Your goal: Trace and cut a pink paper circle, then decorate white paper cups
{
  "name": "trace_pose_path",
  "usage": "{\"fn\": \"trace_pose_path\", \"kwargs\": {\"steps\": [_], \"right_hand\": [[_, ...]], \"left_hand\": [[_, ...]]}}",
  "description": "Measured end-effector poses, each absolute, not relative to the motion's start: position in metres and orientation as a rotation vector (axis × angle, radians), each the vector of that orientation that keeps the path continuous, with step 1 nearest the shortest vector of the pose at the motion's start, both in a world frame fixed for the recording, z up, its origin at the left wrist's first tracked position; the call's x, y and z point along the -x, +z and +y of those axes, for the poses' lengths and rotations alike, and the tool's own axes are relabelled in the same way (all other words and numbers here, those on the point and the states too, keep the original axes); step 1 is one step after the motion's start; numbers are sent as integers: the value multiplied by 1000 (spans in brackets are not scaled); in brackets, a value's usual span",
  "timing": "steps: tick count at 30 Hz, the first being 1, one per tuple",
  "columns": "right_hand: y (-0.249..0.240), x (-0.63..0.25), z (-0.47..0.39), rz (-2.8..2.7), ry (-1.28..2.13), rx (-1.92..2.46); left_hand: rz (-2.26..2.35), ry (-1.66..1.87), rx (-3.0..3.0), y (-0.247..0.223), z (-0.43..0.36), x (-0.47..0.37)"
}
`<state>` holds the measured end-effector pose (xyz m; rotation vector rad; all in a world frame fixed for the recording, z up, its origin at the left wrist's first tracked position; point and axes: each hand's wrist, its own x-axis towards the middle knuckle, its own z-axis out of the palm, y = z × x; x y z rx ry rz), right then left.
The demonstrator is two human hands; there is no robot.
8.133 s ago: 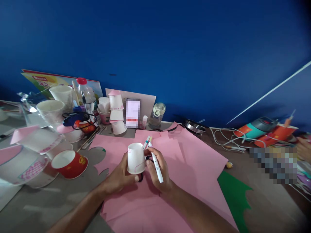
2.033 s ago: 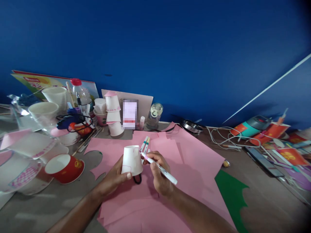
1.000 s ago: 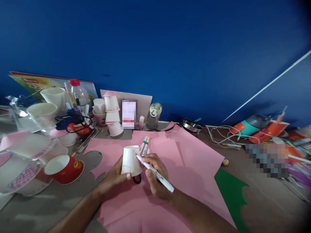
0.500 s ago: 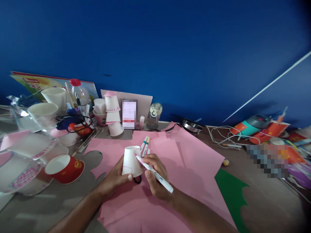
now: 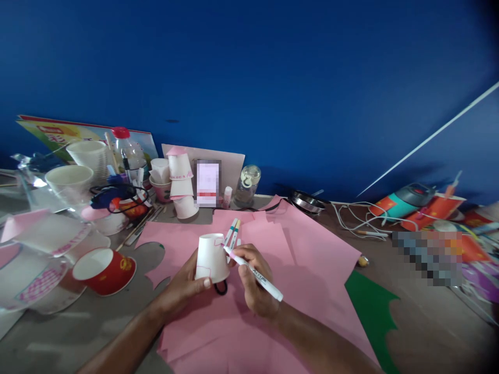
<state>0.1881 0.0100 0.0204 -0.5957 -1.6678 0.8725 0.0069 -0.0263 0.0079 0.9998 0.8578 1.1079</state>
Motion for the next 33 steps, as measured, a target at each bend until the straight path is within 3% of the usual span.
{"fn": "trace_pose_path", "kwargs": {"steps": [33], "right_hand": [[18, -187, 11, -1645, 882, 545]], "left_hand": [[829, 1079, -1024, 3, -27, -7]]}}
